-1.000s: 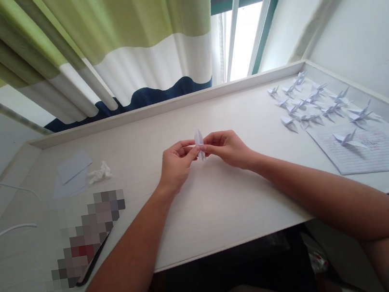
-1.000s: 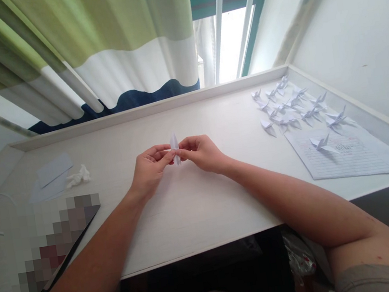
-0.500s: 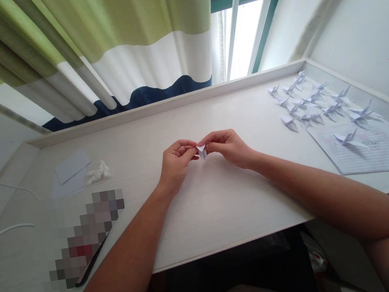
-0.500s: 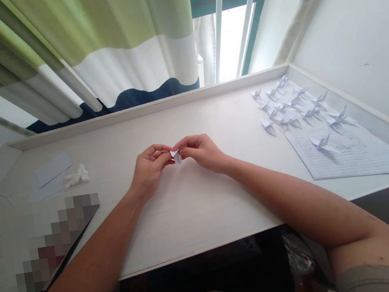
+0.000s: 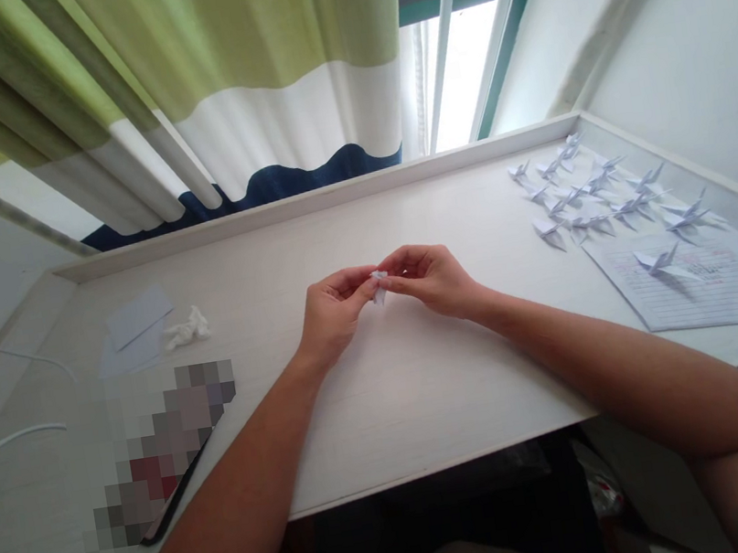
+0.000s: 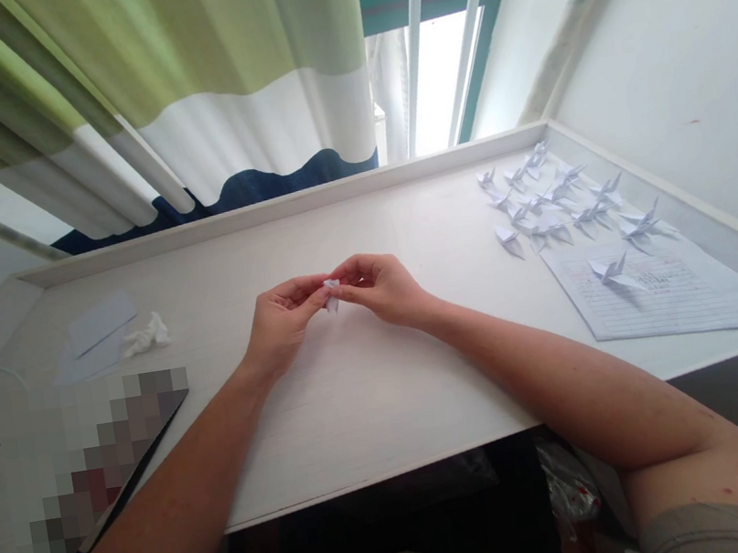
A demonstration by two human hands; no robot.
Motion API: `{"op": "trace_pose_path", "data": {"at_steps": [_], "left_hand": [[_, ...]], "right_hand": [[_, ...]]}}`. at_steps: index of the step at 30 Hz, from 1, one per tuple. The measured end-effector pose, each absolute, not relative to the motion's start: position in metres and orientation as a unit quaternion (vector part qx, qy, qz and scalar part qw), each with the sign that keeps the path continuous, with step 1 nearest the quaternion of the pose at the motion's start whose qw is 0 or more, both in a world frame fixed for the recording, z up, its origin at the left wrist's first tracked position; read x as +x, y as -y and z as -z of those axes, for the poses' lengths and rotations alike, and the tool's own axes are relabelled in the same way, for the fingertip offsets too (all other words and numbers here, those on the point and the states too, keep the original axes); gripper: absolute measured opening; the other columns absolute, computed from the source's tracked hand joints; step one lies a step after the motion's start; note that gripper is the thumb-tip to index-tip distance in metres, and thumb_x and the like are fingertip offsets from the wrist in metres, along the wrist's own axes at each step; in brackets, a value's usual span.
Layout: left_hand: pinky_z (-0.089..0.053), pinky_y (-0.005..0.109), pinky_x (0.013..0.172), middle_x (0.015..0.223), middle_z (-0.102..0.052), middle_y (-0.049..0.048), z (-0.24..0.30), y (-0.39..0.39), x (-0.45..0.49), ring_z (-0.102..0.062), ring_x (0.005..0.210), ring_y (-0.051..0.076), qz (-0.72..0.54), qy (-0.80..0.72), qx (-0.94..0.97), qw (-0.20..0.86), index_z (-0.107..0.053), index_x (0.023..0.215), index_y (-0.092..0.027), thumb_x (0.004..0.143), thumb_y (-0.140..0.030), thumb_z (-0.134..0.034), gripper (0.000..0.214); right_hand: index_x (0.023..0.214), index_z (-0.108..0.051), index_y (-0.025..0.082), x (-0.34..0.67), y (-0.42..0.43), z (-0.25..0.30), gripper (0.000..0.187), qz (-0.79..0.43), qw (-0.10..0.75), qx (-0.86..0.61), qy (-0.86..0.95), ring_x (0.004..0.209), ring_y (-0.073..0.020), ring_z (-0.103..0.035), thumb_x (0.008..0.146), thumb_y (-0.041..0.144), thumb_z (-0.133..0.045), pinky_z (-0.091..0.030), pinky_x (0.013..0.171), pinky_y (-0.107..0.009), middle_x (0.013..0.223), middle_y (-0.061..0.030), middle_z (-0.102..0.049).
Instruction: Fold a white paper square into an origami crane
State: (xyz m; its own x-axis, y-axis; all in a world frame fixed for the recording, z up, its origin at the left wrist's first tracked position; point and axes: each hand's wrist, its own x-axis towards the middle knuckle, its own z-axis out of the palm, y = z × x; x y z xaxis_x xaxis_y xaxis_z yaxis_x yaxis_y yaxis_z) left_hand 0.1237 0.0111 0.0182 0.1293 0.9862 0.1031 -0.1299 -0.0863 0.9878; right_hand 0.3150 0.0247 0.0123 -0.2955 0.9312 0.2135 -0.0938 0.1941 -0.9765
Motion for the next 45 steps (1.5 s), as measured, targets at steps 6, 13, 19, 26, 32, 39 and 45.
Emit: {"op": "trace_pose_path", "data": {"at_steps": [6,13,19,26,32,39,45], "left_hand": [[-0.062,0.035,0.081,0.089,-0.083,0.0077,-0.0192,-0.0102,0.1229,-0.074,0.080,0.018,-0.508,-0.429,0.529,0.527,-0.085,0.097,-0.016,0.075,-0.040,-0.094,0.034],[-0.064,0.038,0.085,0.092,-0.083,0.0084,-0.0154,-0.0125,0.1202,-0.076,0.082,0.020,-0.496,-0.430,0.540,0.526,-0.084,0.101,-0.016,0.077,-0.046,-0.093,0.040],[-0.064,0.038,0.081,0.082,-0.080,0.0072,-0.0159,-0.0140,0.1202,-0.074,0.075,0.020,-0.477,-0.444,0.570,0.501,-0.080,0.090,-0.016,0.077,-0.054,-0.091,0.042],[-0.059,0.032,0.074,0.079,-0.078,0.0060,-0.0144,-0.0124,0.1199,-0.072,0.073,0.019,-0.449,-0.459,0.600,0.477,-0.077,0.088,-0.017,0.085,-0.053,-0.083,0.037],[-0.055,0.031,0.072,0.079,-0.077,0.0063,-0.0104,-0.0121,0.1211,-0.068,0.072,0.018,-0.446,-0.457,0.592,0.492,-0.077,0.088,-0.016,0.085,-0.053,-0.083,0.037],[-0.051,0.028,0.066,0.084,-0.076,0.0057,-0.0138,-0.0142,0.1209,-0.065,0.075,0.017,-0.491,-0.457,0.556,0.492,-0.077,0.086,-0.018,0.082,-0.053,-0.086,0.036],[-0.052,0.029,0.067,0.081,-0.077,0.0055,-0.0166,-0.0127,0.1213,-0.065,0.069,0.015,-0.488,-0.434,0.549,0.522,-0.080,0.087,-0.017,0.079,-0.048,-0.090,0.034]], "right_hand": [[0.093,-0.077,0.018,0.3147,-0.0243,-0.0111,0.049,-0.537,0.474,-0.358,0.598,0.086,-0.0229,-0.076,0.069,0.057,-0.096,-0.063,0.083,-0.042,0.089,-0.0067,-0.080],[0.090,-0.078,0.020,0.3154,-0.0235,-0.0131,0.047,-0.493,0.471,-0.377,0.627,0.083,-0.0222,-0.074,0.073,0.061,-0.092,-0.063,0.082,-0.041,0.087,-0.0059,-0.080],[0.090,-0.079,0.019,0.3156,-0.0234,-0.0127,0.043,-0.480,0.446,-0.399,0.641,0.080,-0.0206,-0.072,0.078,0.059,-0.088,-0.059,0.075,-0.036,0.086,-0.0066,-0.079],[0.083,-0.076,0.018,0.3153,-0.0240,-0.0109,0.036,-0.486,0.422,-0.410,0.646,0.072,-0.0169,-0.064,0.080,0.053,-0.084,-0.050,0.066,-0.032,0.081,-0.0054,-0.075],[0.078,-0.075,0.018,0.3177,-0.0240,-0.0152,0.031,-0.493,0.401,-0.410,0.654,0.070,-0.0162,-0.060,0.083,0.048,-0.081,-0.046,0.063,-0.030,0.074,-0.0037,-0.073],[0.092,-0.077,0.018,0.3181,-0.0265,-0.0146,0.026,-0.515,0.427,-0.358,0.651,0.083,-0.0195,-0.068,0.084,0.043,-0.080,-0.054,0.080,-0.036,0.089,-0.0052,-0.077],[0.087,-0.071,0.019,0.3164,-0.0243,-0.0141,0.041,-0.523,0.425,-0.355,0.648,0.080,-0.0185,-0.067,0.082,0.056,-0.086,-0.053,0.074,-0.035,0.084,-0.0046,-0.074]]}}
